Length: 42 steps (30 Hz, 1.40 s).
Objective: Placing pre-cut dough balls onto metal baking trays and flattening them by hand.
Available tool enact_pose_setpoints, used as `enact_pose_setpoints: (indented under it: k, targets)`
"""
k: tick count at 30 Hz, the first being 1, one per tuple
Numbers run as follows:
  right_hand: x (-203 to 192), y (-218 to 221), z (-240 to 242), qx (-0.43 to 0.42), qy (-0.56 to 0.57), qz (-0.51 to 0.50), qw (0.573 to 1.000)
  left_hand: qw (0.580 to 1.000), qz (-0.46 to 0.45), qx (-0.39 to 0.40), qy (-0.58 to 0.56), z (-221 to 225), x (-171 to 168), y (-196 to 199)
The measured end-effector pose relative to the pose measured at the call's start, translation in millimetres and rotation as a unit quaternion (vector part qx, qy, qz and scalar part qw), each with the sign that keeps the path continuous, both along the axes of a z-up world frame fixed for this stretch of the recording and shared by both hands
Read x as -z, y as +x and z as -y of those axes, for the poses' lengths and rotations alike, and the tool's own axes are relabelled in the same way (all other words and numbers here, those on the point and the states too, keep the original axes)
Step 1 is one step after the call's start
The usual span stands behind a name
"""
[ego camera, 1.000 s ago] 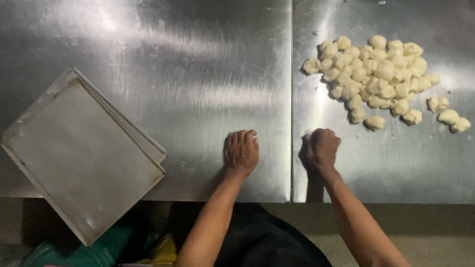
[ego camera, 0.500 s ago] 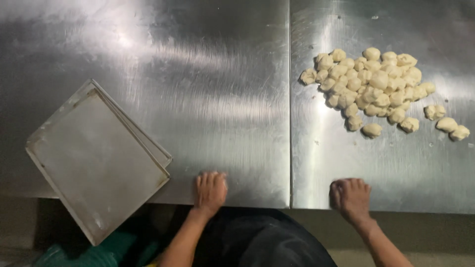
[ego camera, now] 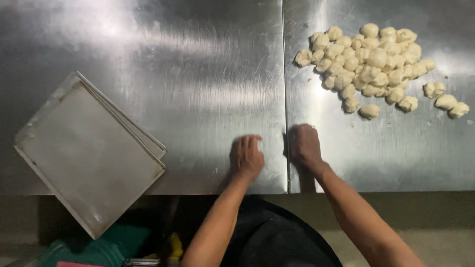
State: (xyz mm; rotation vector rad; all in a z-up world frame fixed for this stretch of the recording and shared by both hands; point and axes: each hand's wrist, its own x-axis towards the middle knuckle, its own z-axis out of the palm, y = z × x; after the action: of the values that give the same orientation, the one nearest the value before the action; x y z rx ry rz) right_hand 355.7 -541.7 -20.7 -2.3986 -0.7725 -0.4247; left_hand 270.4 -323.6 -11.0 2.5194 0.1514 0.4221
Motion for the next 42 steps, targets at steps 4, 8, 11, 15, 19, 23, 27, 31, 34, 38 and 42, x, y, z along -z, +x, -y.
enact_pose_setpoints:
  k: [4, 8, 11, 15, 19, 23, 27, 31, 34, 38, 42]
  targets:
    - [15.7, -53.9, 40.0, -0.002, 0.003, -0.051, 0.999, 0.989, -0.002, 0.136, 0.062, -14.9, 25.3, -75.3]
    - [-4.0, -88.7, 106.6, 0.005, -0.052, -0.056, 0.997, 0.975, 0.037, 0.138, 0.171, -79.5, 39.7, -114.9]
    - [-1.9, -55.5, 125.2, 0.071, -0.127, -0.018, 0.989, 0.988, 0.005, 0.054, 0.143, -114.2, 3.4, -68.4]
    - [35.4, 7.0, 91.6, 0.126, -0.1, -0.011, 0.987, 0.989, 0.015, -0.036, 0.144, -94.2, 23.3, -2.8]
    - [28.5, 22.2, 47.5, 0.129, -0.011, -0.01, 0.992, 0.997, 0.031, -0.036, 0.054, -38.0, -1.0, 23.2]
    - [9.2, 1.6, 17.7, 0.093, 0.014, -0.004, 0.996, 0.999, 0.035, -0.013, 0.0, 0.7, -10.0, -3.1]
    - [6.7, -51.3, 44.6, 0.018, 0.022, -0.014, 1.0, 0.998, 0.054, 0.017, 0.039, -15.8, 30.8, -65.4]
    - [6.9, -73.3, 96.8, 0.018, -0.037, -0.065, 0.997, 0.979, 0.109, 0.113, 0.131, -86.0, 38.7, -83.6]
    - [-0.6, -44.6, 98.8, 0.076, -0.082, -0.037, 0.993, 0.986, 0.08, 0.045, 0.136, -105.8, 3.4, -41.3]
    - [36.3, -7.1, 84.3, 0.168, -0.042, -0.037, 0.984, 0.992, 0.078, -0.071, 0.067, -77.6, -12.8, 20.9]
    - [39.3, -7.9, 52.5, 0.146, -0.029, 0.005, 0.989, 0.999, 0.005, -0.052, -0.013, -31.0, -2.6, 17.0]
